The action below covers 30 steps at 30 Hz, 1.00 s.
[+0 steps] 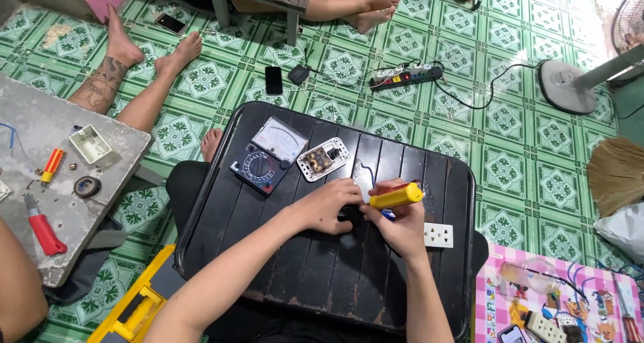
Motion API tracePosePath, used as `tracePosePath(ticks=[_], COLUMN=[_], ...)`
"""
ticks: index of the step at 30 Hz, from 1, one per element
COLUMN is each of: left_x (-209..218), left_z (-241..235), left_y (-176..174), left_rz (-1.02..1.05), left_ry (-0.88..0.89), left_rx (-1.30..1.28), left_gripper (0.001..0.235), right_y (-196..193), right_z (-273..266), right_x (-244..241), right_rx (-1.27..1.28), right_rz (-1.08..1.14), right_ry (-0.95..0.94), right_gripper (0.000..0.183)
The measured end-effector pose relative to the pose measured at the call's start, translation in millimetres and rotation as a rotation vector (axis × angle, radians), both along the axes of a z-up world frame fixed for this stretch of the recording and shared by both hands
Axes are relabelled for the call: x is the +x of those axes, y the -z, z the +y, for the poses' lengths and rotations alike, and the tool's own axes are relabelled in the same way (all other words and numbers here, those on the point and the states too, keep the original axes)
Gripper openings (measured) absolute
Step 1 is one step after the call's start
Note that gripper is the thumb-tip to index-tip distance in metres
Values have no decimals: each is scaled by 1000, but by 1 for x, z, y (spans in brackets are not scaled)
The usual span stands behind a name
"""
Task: The person sits on the floor and uses a screwdriver to tighten screws on a small electrical component. They also handle a multimeter and a power strip while working on the device.
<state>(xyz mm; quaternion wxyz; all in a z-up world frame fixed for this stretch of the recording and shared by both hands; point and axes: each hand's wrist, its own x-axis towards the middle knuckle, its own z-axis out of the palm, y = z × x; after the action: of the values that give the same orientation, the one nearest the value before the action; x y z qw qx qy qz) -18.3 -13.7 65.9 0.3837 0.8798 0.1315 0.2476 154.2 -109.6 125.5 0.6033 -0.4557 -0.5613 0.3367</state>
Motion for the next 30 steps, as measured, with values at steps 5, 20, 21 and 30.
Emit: tracePosePath(ticks=[5, 20, 21, 30], left_x=[-1, 0, 1, 3], left_z=[0, 0, 0, 2], left_y=[0, 8, 7, 17], left_rz=[1, -15, -9, -18], left_ry=[-4, 16, 8, 0], left_rx=[-9, -6, 4, 20], left_gripper=[31, 31, 31, 34], right_y=[22, 31, 19, 26], right_z=[-1, 1, 3, 2], right_x=[10, 17, 13, 21], right_rx=[6, 97, 105, 70], right_rz=[-8, -119, -113, -68], right_ry=[-19, 133, 66, 12], right_gripper=[38, 51, 49, 46])
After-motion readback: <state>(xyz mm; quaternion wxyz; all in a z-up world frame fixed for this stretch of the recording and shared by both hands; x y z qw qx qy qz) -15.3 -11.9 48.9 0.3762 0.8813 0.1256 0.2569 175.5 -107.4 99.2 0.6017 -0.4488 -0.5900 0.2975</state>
